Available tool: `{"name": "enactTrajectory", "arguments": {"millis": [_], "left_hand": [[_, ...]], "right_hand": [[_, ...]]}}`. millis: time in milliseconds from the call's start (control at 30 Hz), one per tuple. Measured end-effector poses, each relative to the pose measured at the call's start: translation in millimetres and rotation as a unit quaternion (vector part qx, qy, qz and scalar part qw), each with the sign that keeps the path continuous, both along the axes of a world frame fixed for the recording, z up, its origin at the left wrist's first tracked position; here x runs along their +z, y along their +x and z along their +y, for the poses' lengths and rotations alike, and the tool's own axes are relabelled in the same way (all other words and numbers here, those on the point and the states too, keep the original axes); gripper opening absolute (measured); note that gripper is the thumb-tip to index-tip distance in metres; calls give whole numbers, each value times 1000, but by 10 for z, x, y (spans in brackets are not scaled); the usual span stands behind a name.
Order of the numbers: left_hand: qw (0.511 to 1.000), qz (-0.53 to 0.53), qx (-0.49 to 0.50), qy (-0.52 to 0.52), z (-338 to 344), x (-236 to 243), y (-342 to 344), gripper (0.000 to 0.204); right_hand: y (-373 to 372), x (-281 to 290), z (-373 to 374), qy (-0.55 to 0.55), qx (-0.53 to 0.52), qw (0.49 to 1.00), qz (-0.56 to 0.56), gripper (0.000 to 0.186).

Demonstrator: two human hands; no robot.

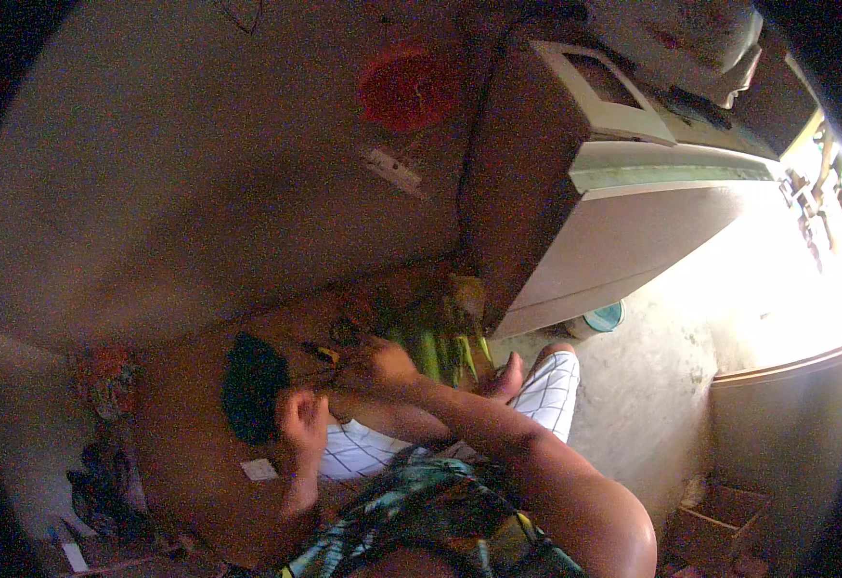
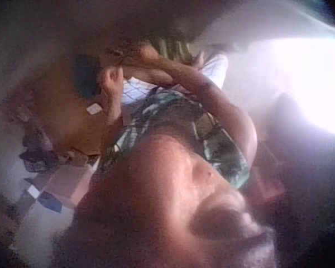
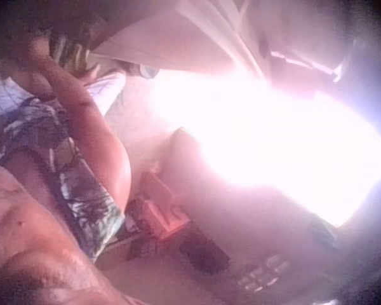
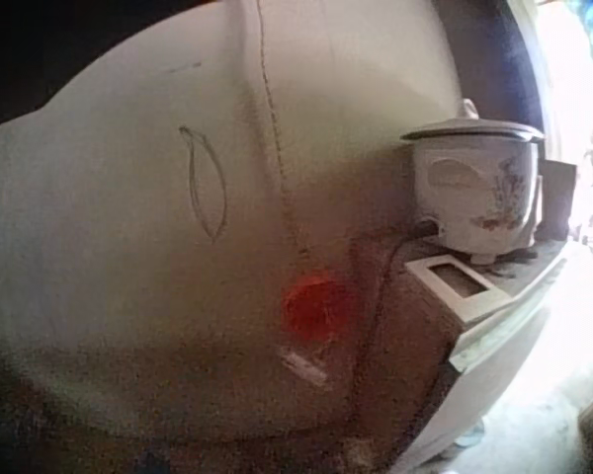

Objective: The person installs a white electrical outlet on a wall. They use a screwdriver to secure the outlet to the wall, adjusting wires and tightening screws. The person also uses pliers to manipulate the wires.

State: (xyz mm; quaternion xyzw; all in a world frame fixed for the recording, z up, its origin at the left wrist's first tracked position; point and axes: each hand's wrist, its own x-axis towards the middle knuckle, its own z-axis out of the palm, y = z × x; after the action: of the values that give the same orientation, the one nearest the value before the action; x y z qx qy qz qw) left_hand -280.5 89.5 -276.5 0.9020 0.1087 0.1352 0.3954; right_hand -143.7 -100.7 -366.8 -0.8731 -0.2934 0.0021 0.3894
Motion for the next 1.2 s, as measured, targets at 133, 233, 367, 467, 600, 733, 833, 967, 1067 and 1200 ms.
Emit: {"name": "enactTrajectory", "arguments": {"millis": [133,233,367,467,600,733,833,967,1067,1200], "left_hand": [[963,-254,-90,22,-620,218,1400,76],[942,-313,-107,59,-1048,533,2224,95],[905,-385,-76,164,-1377,709,2916,107],[918,-372,-84,112,-1688,919,2938,112],[888,-428,-92,139,-1649,937,3114,117],[919,-375,-108,62,-1850,1009,3097,121],[918,-367,-140,-47,-1527,801,3220,125],[914,-340,-188,-119,-1803,1208,2822,128],[883,-327,-222,-253,-1939,1347,2677,130],[878,-352,-185,-267,-1858,1464,2599,135]], "right_hand": [[-522,-85,-1005,71,-144,985,65,27],[-615,115,-1309,93,-202,972,78,23],[-574,97,-1518,138,-248,956,72,22],[-590,25,-1628,156,-288,941,87,21],[-516,66,-1594,163,-272,944,87,23],[-501,-47,-1710,206,-282,926,147,24],[-454,-85,-1603,199,-267,930,155,25],[-467,-250,-1732,191,-303,920,159,28],[-367,-684,-1758,217,-308,909,177,30],[-399,-483,-1632,179,-283,922,193,33]]}}
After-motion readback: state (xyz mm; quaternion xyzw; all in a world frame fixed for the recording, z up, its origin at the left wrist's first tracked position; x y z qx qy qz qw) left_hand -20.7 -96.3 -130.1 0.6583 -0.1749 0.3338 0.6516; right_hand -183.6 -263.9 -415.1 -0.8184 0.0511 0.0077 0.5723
